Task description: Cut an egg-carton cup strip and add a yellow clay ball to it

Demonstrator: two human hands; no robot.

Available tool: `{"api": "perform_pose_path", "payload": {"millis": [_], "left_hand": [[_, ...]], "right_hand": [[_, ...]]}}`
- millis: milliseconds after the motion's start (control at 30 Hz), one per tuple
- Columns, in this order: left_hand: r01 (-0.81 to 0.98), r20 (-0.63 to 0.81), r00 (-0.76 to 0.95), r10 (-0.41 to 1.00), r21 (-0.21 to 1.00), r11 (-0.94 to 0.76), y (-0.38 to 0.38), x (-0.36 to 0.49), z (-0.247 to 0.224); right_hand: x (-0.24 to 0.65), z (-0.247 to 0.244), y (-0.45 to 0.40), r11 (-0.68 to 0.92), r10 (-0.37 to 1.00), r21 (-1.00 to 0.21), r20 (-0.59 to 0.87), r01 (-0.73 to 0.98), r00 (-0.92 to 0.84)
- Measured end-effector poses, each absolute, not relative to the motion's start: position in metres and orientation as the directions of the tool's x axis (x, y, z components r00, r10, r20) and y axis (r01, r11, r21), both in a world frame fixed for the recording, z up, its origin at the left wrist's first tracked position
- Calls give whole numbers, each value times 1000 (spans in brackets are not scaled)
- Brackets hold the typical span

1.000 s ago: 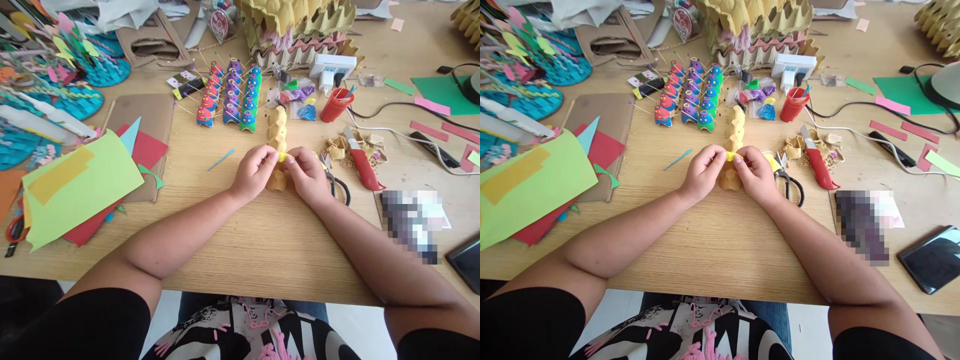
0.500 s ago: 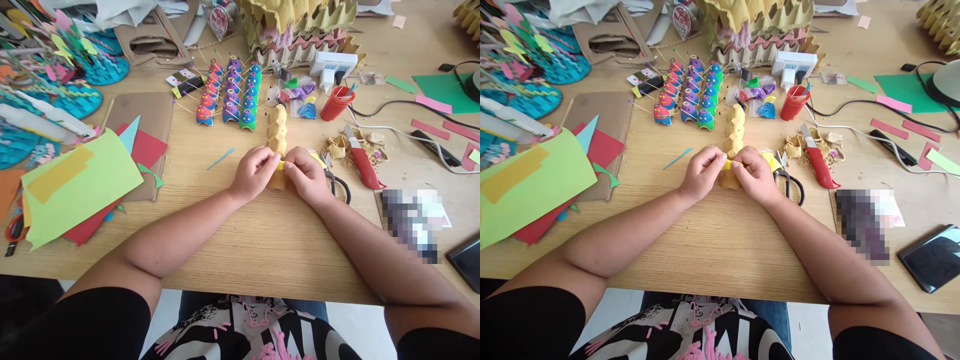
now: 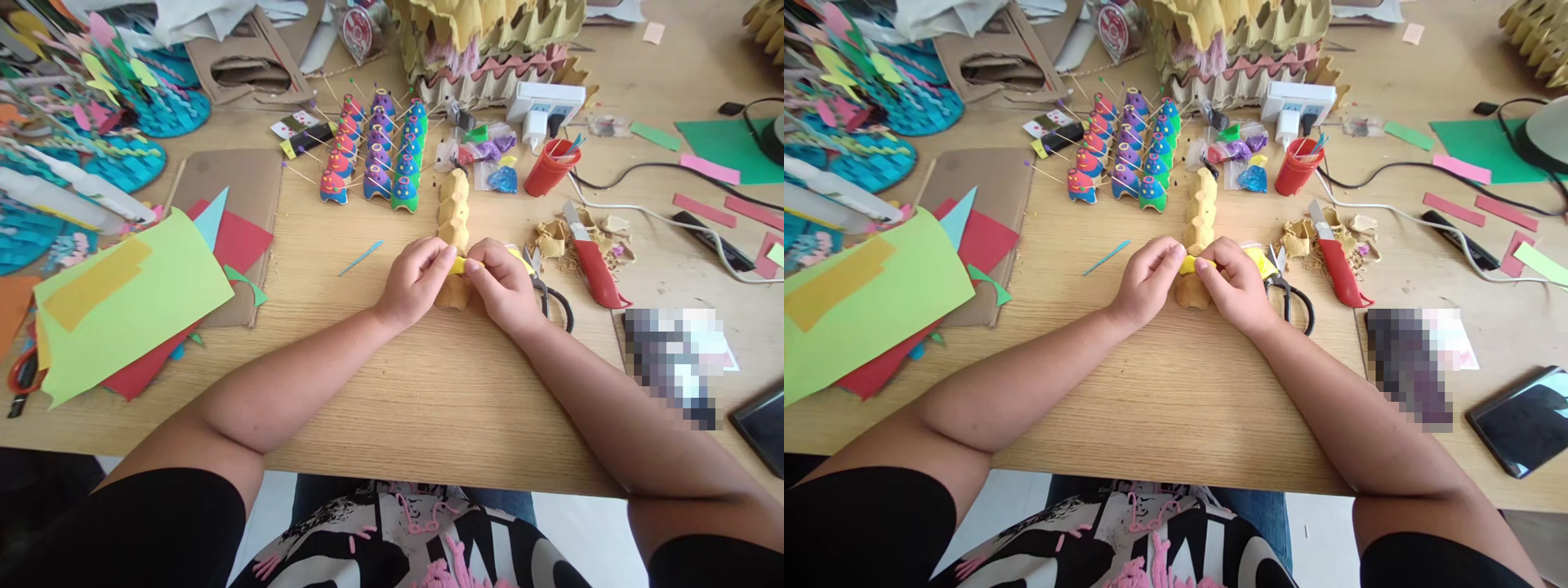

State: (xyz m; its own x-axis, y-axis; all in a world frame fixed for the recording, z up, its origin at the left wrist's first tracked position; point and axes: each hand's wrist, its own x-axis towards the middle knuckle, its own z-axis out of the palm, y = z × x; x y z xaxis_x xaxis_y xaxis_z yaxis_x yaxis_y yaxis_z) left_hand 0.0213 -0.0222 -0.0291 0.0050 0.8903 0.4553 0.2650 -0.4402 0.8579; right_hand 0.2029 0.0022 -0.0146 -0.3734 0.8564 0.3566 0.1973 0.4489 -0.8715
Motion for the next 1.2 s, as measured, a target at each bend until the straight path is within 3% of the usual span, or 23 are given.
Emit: {"api": "perform_pose_path", "payload": {"millis": [633,1200], "left_hand": [[289,490,21,872,831,-474,-19,21,-34],[203,362,-5,932,913,-353,-21,23,-36]], "right_hand": [[201,-19,1,455,862,-872,381,179,-335],[201,-26,7,484,860,-844,409,233,-304]]}}
